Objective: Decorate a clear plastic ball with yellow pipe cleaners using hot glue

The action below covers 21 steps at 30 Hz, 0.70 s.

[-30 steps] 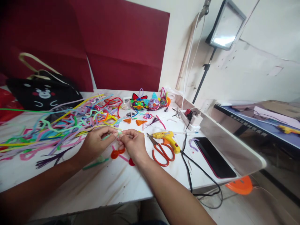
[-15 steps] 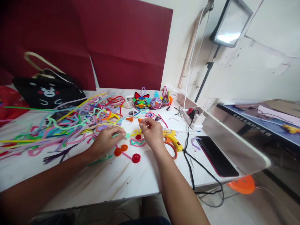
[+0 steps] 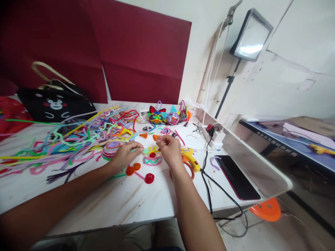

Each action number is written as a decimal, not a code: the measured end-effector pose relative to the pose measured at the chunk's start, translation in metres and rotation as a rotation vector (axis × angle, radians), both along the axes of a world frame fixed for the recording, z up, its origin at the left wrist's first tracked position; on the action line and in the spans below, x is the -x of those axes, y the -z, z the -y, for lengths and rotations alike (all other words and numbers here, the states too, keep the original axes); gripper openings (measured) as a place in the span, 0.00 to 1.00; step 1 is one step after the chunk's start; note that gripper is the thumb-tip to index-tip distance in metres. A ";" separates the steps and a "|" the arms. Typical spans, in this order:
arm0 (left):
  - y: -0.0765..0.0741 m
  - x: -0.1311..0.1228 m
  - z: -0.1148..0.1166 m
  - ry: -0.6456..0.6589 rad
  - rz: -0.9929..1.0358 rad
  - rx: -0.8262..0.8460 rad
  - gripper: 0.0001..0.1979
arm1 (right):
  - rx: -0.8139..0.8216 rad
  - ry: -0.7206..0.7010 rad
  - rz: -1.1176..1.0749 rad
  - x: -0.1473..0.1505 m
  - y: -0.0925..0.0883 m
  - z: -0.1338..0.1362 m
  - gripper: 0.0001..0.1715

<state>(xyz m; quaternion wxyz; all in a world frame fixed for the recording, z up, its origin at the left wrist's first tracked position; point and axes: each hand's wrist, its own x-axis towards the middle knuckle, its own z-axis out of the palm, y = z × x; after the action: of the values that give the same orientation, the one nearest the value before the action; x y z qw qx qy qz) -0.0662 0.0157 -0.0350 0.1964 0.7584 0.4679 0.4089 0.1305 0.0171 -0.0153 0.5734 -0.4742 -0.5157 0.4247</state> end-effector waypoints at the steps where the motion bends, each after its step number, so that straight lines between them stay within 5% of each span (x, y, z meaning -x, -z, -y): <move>1: 0.001 0.000 -0.002 -0.005 0.014 0.011 0.10 | 0.004 -0.001 -0.001 0.000 0.000 0.000 0.15; 21: 0.017 -0.001 -0.015 -0.022 0.144 0.194 0.13 | 0.018 0.027 0.084 0.000 0.002 0.003 0.19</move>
<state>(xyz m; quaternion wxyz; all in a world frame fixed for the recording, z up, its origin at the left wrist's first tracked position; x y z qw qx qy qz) -0.0648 0.0312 -0.0515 0.2976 0.6994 0.4984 0.4171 0.1309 0.0136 -0.0170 0.5524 -0.5039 -0.5291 0.4013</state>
